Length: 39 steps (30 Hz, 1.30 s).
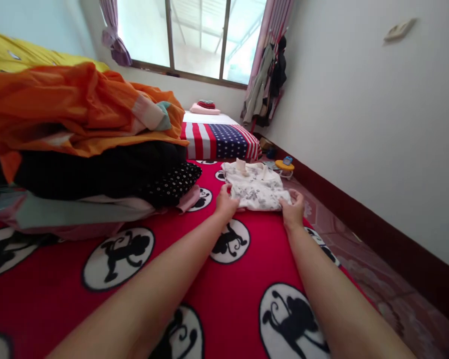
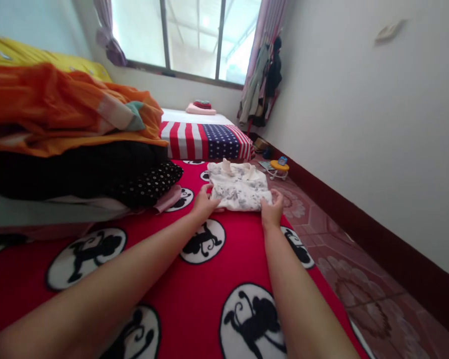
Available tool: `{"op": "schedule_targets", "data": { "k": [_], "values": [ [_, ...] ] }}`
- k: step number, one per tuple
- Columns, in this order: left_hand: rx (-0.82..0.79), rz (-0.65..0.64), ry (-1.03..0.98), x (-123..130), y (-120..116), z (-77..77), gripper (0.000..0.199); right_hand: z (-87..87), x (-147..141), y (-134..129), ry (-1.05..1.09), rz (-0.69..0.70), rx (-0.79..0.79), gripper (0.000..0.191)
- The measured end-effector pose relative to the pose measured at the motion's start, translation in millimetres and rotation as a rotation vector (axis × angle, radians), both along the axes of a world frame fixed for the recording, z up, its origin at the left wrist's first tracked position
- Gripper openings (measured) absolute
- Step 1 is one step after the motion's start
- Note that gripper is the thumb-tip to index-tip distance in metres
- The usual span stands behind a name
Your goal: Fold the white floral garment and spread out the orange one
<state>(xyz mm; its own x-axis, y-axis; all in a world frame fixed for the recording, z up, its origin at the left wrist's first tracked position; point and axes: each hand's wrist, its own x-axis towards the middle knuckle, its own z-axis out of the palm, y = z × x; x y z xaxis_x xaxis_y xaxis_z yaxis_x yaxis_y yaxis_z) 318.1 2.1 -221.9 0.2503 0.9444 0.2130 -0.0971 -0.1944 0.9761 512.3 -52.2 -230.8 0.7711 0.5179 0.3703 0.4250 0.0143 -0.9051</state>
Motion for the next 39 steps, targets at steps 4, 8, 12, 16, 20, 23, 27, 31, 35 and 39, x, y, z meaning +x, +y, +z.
{"op": "schedule_targets", "data": {
  "k": [4,8,12,16,20,23,27,31,35,39],
  "values": [
    [0.111,0.195,0.274,-6,-5,-15.2,0.055,-15.1,5,-4,-0.159,-0.137,-0.147,0.054],
    [0.102,0.256,0.323,-14,-17,-14.0,0.052,-13.1,-11,-9,-0.269,-0.177,-0.26,0.057],
    [0.204,0.325,0.463,-29,-53,-18.8,0.051,-16.4,-42,-36,-0.348,-0.174,-0.347,0.068],
    [0.341,0.226,0.732,-52,-106,-22.9,0.047,-21.2,-68,-78,-0.411,-0.178,-0.544,0.072],
    [0.429,0.075,0.879,-79,-160,-26.1,0.048,-26.6,-86,-120,-0.557,-0.125,-0.649,0.069],
    [0.461,0.046,0.928,-101,-197,-29.5,0.053,-27.5,-103,-149,-0.621,-0.137,-0.734,0.065],
    [0.511,0.063,1.061,-134,-240,-31.9,0.054,-22.1,-127,-187,-0.679,-0.176,-0.916,0.06],
    [0.493,0.119,1.165,-177,-266,-27.2,0.053,-17.8,-143,-220,-0.688,-0.145,-0.977,0.062],
    [0.36,0.274,1.272,-234,-265,-21.6,0.055,-17.2,-149,-242,-0.689,-0.118,-0.992,0.062],
    [0.27,0.367,1.363,-287,-254,-18.8,0.059,-15.1,-151,-248,-0.674,-0.12,-0.961,0.06]
  ]
}}
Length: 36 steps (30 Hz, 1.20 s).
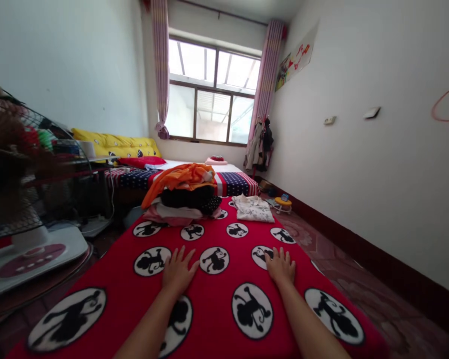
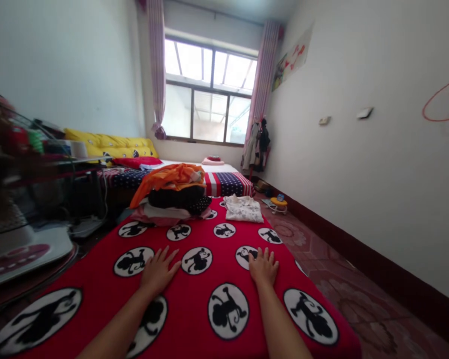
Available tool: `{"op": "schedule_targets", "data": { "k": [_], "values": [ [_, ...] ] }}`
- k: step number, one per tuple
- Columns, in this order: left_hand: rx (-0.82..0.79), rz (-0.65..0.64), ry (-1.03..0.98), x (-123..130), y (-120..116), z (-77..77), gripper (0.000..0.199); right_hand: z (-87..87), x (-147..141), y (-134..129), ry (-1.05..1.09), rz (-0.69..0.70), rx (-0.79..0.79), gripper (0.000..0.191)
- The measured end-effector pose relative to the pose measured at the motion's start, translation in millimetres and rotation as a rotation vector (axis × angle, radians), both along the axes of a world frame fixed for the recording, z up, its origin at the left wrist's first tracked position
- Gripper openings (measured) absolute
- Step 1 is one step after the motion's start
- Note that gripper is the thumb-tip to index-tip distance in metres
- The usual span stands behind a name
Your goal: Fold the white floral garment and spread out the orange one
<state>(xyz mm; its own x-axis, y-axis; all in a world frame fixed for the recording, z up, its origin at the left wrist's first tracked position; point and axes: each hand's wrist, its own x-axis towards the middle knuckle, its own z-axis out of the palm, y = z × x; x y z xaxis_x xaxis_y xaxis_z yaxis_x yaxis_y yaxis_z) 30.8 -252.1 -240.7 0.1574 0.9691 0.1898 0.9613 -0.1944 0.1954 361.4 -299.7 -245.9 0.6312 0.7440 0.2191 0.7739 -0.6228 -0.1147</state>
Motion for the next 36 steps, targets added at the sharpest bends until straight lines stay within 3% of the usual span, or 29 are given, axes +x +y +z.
{"op": "schedule_targets", "data": {
  "k": [4,15,36],
  "values": [
    [0.012,0.031,0.035,-21,5,0.5,0.059,-0.5,0,3,-0.006,0.0,0.035,0.057],
    [0.067,0.042,-0.012,-16,5,-5.9,0.059,-6.7,6,5,-0.056,0.016,0.037,0.056],
    [0.059,0.051,-0.018,-15,1,-0.2,0.058,-6.6,9,6,-0.067,0.017,0.02,0.057]
  ]
}}
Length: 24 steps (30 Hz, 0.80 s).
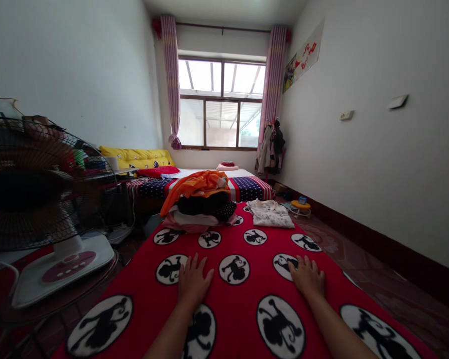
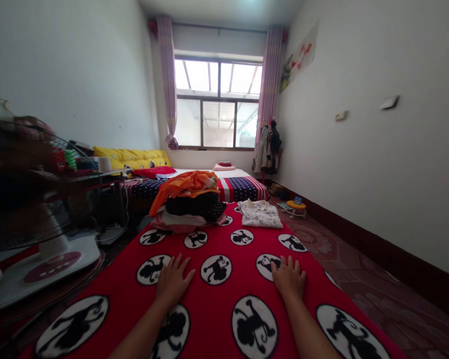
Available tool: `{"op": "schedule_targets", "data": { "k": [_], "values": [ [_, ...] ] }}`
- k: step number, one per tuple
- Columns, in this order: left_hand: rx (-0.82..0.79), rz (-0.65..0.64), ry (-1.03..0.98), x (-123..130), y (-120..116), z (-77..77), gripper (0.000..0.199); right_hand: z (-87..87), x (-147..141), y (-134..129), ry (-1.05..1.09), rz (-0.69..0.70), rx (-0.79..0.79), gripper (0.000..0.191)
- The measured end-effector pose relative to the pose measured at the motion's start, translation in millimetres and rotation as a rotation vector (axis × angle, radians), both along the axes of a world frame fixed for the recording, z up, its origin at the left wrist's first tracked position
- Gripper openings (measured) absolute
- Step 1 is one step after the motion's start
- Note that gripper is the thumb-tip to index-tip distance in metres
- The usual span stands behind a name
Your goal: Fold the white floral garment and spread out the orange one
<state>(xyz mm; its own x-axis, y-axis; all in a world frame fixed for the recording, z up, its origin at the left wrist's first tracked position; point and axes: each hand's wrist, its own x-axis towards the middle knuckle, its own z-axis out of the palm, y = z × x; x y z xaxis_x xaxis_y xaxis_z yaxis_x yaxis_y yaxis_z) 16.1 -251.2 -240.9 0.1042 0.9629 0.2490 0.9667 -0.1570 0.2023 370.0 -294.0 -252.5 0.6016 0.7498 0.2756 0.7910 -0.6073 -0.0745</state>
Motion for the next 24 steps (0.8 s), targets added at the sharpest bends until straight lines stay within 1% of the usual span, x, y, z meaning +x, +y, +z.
{"op": "schedule_targets", "data": {
  "k": [6,17,24],
  "values": [
    [-0.009,-0.001,0.016,-0.2,0.3,-0.4,0.058,-0.4,0.9,1.4,0.013,0.0,-0.021,0.058],
    [0.004,-0.004,0.011,-0.4,0.8,-1.4,0.058,1.9,-1.5,-0.8,0.005,0.002,0.01,0.055],
    [-0.041,-0.017,0.02,-1.9,-1.5,-0.9,0.06,-0.9,-0.9,-1.9,0.0,0.006,-0.025,0.056]
  ]
}}
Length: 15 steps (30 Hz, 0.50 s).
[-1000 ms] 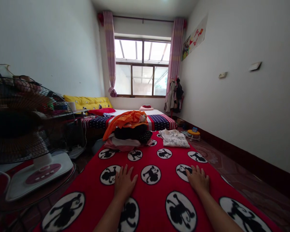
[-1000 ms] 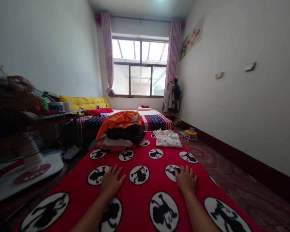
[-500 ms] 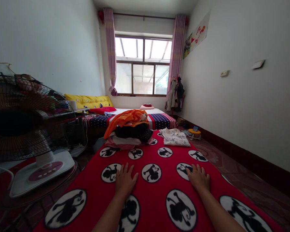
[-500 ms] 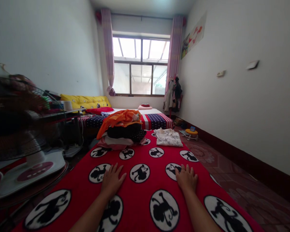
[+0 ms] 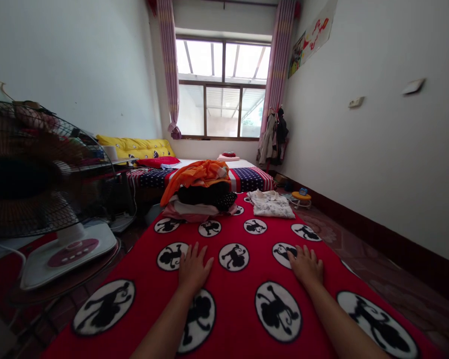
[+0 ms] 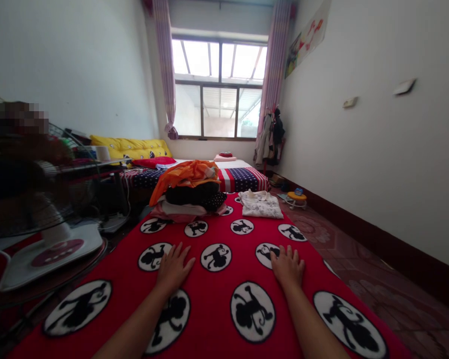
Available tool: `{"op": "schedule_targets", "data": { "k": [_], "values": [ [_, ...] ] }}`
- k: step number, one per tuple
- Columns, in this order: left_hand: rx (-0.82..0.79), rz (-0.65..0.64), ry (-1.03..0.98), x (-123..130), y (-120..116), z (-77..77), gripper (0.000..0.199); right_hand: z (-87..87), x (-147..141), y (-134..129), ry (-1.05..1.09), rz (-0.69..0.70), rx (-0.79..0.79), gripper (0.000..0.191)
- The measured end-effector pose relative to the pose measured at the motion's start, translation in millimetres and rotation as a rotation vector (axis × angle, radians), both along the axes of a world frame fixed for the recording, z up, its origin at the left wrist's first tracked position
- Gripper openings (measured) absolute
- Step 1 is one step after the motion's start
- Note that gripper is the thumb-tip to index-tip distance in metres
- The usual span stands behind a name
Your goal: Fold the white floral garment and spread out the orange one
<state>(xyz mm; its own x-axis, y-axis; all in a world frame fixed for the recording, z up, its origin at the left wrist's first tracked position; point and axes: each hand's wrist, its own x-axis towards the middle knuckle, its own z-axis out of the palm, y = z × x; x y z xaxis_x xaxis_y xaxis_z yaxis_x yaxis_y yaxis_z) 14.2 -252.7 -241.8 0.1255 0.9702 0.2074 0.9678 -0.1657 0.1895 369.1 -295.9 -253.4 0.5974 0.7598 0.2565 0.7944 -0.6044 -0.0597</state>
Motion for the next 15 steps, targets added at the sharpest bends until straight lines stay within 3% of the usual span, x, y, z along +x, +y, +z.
{"op": "schedule_targets", "data": {
  "k": [5,8,11,15],
  "values": [
    [-0.031,0.012,0.04,11,4,0.4,0.059,-0.7,-4,-6,-0.027,0.039,-0.048,0.058],
    [-0.034,-0.075,0.036,35,22,-0.7,0.059,-1.8,-9,-11,-0.069,0.107,-0.081,0.057],
    [-0.029,-0.223,-0.008,74,57,-1.2,0.058,-8.2,-9,-13,-0.093,0.2,-0.087,0.056],
    [-0.039,-0.336,-0.066,141,126,1.9,0.062,-32.6,7,-15,-0.099,0.279,0.024,0.058]
  ]
}}
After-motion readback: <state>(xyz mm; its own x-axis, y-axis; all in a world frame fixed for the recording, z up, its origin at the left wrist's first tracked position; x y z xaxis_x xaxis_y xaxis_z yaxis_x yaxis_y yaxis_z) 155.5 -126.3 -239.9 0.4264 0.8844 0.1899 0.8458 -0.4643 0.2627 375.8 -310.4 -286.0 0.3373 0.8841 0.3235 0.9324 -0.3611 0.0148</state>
